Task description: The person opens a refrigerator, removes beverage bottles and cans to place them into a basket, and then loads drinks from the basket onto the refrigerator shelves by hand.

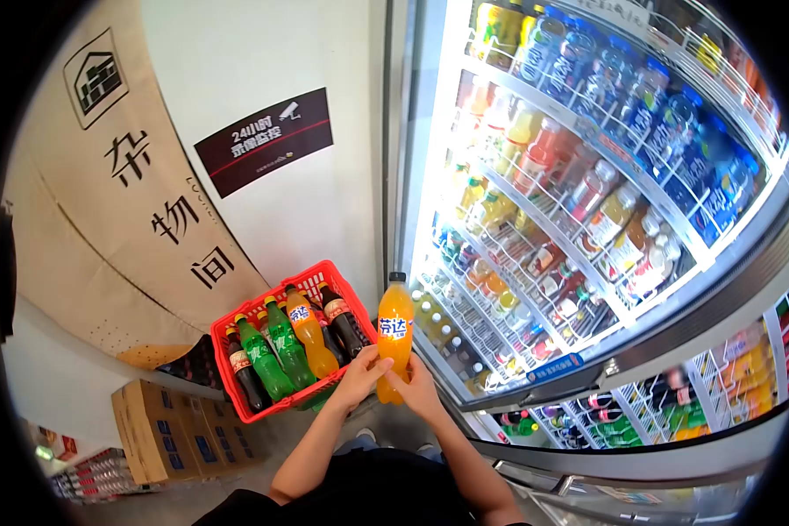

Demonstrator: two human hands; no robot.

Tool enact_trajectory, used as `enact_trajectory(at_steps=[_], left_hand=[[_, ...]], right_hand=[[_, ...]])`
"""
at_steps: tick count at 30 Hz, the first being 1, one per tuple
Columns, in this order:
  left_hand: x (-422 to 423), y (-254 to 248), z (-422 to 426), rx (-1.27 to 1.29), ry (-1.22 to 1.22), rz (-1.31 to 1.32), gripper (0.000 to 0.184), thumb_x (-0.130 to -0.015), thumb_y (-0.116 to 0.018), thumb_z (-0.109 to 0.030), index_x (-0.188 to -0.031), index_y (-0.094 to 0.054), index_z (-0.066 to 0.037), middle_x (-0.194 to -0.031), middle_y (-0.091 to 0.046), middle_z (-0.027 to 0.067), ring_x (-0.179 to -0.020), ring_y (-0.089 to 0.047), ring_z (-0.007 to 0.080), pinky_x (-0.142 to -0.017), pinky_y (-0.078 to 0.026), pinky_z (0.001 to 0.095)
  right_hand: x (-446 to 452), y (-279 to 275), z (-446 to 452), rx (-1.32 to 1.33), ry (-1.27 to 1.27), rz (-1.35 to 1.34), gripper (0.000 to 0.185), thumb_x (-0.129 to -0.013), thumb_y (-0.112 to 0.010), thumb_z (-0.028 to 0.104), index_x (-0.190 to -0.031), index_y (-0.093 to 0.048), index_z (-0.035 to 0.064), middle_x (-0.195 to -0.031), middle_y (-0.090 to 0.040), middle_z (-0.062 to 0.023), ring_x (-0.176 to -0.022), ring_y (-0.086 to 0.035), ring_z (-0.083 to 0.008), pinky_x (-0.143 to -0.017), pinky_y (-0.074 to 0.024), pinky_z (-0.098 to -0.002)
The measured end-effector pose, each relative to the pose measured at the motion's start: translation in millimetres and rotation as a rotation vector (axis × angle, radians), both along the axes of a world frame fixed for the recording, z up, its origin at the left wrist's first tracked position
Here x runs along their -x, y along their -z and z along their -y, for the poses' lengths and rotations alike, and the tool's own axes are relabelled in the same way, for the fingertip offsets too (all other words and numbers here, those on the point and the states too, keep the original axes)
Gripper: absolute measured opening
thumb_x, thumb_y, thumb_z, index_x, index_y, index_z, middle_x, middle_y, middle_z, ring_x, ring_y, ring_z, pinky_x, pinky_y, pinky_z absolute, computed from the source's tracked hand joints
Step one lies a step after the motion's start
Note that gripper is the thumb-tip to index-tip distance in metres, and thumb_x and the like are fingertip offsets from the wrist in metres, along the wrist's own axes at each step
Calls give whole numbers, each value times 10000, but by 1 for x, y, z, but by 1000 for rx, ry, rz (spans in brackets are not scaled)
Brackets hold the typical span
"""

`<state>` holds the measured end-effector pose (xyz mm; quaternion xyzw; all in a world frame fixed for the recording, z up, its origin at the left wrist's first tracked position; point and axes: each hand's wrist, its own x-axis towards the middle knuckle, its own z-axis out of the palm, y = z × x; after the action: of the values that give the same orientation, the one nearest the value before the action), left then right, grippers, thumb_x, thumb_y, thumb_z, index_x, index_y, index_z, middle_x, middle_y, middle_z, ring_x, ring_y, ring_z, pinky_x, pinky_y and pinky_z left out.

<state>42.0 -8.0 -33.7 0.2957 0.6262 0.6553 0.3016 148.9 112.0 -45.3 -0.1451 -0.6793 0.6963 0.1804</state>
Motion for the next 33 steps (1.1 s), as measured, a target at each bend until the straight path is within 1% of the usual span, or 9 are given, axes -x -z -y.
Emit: enact_trajectory(at_steps=[2, 6, 9, 12, 18, 25, 28, 31, 33], left_hand=[[-5, 5, 2, 24, -64, -4, 419, -944, -645, -305, -1262, -610, -34, -1170, -533, 100, -1134, -484, 197, -1006, -379, 330], [-14, 1, 8, 178, -167, -65, 443, -933, -670, -294, -1272, -598, -18, -1198, -538, 106, -1085, -515, 171, -944, -422, 315], [-18, 10, 12, 12, -170, 125, 483, -929, -681, -291, -1295, -570, 3, -1208, -541, 107, -1044, -536, 158, -897, -446, 303], [-24, 11, 23, -6, -279, 218, 513, -932, -679, -300, -1317, -546, 12, -1199, -552, 102, -1035, -542, 161, -895, -448, 302], [-13, 17, 48, 47, -416, 185, 474, -957, -639, -310, -1301, -555, 5, -1109, -564, 93, -1039, -539, 168, -902, -444, 305], [30, 15, 57, 35, -381, 70, 421, -1004, -570, -243, -1352, -509, -15, -1170, -591, 53, -1072, -551, 133, -941, -440, 282], [41, 26, 59, -75, -403, 165, 511, -1005, -563, -201, -1464, -404, -41, -1217, -552, 59, -1102, -529, 128, -949, -441, 268], [49, 2, 63, -145, -387, 290, 555, -1007, -555, -182, -1506, -348, -57, -1242, -538, 67, -1119, -519, 130, -956, -440, 271], [63, 7, 64, -108, -381, 236, 577, -1008, -545, -157, -1524, -309, -49, -1280, -527, 72, -1129, -517, 138, -982, -426, 280]], right_hand=[[4, -2, -3, 148, -35, -72, 670, -864, -699, 42, -1417, -320, 33, -1205, -592, -133, -1115, -595, -205, -952, -487, -371], [6, -2, -13, 52, -159, 17, 729, -862, -707, 49, -1451, -277, 68, -1234, -594, -140, -1167, -585, -220, -908, -511, -367], [12, -13, -14, 3, -219, 78, 765, -865, -712, 67, -1477, -254, 78, -1245, -594, -136, -1168, -588, -215, -896, -517, -359], [20, -5, -11, 24, -312, 90, 796, -862, -727, 88, -1495, -245, 91, -1231, -596, -119, -1132, -604, -202, -875, -523, -354], [46, -21, 6, 8, -394, 118, 742, -864, -735, 86, -1477, -318, 73, -1234, -573, -92, -1054, -623, -174, -853, -527, -328], [92, -20, 11, -35, -441, 11, 767, -862, -746, 106, -1497, -318, 56, -1268, -579, -94, -1055, -615, -162, -888, -506, -310], [107, -26, 13, -67, -430, 29, 732, -895, -708, 103, -1500, -302, 30, -1278, -586, -111, -1118, -592, -173, -933, -483, -313], [120, -22, 17, -48, -435, 49, 713, -922, -674, 100, -1507, -272, 33, -1291, -577, -123, -1160, -574, -181, -966, -467, -317], [135, -14, 22, -46, -439, 39, 722, -933, -660, 105, -1517, -242, 35, -1291, -576, -126, -1164, -571, -181, -965, -465, -315]])
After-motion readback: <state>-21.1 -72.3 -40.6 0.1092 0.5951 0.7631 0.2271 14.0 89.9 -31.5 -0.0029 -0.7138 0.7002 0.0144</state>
